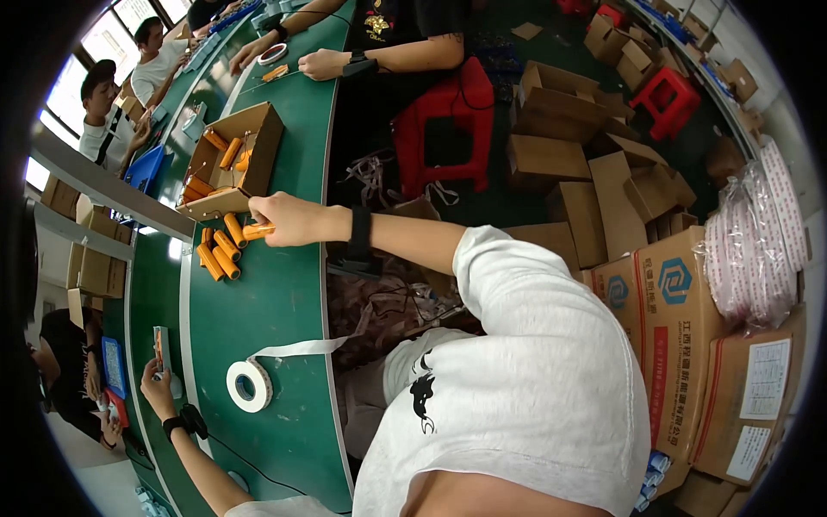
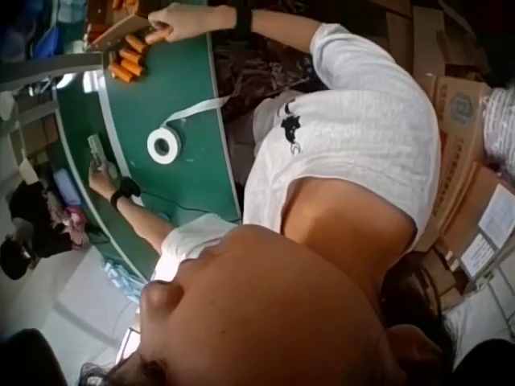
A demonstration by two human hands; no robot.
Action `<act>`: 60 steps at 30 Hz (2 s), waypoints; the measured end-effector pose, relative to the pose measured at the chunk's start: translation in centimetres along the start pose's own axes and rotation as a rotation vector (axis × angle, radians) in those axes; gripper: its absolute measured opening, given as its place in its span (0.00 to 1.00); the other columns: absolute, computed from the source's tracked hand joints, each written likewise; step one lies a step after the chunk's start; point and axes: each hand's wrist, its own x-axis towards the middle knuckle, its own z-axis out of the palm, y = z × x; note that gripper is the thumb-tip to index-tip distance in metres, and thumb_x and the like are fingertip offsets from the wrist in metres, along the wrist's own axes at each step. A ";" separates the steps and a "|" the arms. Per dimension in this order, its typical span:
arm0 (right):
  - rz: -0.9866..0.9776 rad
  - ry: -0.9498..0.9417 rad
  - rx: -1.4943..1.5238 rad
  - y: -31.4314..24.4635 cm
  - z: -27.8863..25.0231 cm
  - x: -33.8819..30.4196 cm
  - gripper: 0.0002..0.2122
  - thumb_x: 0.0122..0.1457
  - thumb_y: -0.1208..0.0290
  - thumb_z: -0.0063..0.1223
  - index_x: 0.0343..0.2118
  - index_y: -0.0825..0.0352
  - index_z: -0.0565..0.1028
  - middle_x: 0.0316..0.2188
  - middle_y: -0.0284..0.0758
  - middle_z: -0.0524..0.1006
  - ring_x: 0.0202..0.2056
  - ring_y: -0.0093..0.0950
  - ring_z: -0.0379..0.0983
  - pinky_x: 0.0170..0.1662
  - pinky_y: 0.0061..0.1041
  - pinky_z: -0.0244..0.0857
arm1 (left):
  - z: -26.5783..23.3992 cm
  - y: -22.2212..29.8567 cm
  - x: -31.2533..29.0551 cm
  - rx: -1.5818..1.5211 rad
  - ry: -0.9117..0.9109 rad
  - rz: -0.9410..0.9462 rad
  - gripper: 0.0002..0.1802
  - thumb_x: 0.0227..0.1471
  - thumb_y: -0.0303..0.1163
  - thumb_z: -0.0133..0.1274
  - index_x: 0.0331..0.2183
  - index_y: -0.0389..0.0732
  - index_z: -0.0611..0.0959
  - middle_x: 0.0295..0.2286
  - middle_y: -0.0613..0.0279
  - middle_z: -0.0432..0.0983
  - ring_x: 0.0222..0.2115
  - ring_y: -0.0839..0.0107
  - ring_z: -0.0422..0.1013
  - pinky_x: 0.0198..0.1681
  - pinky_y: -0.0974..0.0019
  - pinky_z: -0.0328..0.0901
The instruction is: The person applies tape to batteries and then inserts the taped batteries one at a time into the plastic housings of handheld fans.
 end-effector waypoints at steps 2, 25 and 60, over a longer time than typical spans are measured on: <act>-0.060 0.043 -0.069 1.8 0.7 -1.4 0.14 0.40 0.84 0.48 0.32 0.72 0.63 0.22 0.44 0.70 0.27 0.39 0.71 0.29 0.33 0.63 | 1.0 -0.7 0.5 0.019 0.016 0.042 0.13 0.41 0.26 0.53 0.34 0.36 0.77 0.30 0.55 0.74 0.31 0.59 0.70 0.36 0.63 0.63; -0.325 0.038 0.622 -8.5 9.2 -5.4 0.11 0.49 0.79 0.52 0.35 0.68 0.66 0.29 0.36 0.69 0.31 0.28 0.67 0.34 0.23 0.62 | -1.1 25.9 -11.2 -0.943 -0.036 -0.295 0.11 0.46 0.28 0.54 0.30 0.29 0.77 0.23 0.61 0.75 0.24 0.79 0.69 0.29 0.78 0.62; -0.105 -0.675 0.453 -11.9 11.3 -5.2 0.13 0.48 0.65 0.54 0.26 0.73 0.72 0.19 0.36 0.72 0.22 0.23 0.67 0.25 0.22 0.60 | -2.4 15.8 -20.8 0.273 0.613 -0.431 0.21 0.43 0.30 0.53 0.40 0.32 0.71 0.32 0.57 0.72 0.37 0.61 0.63 0.47 0.60 0.47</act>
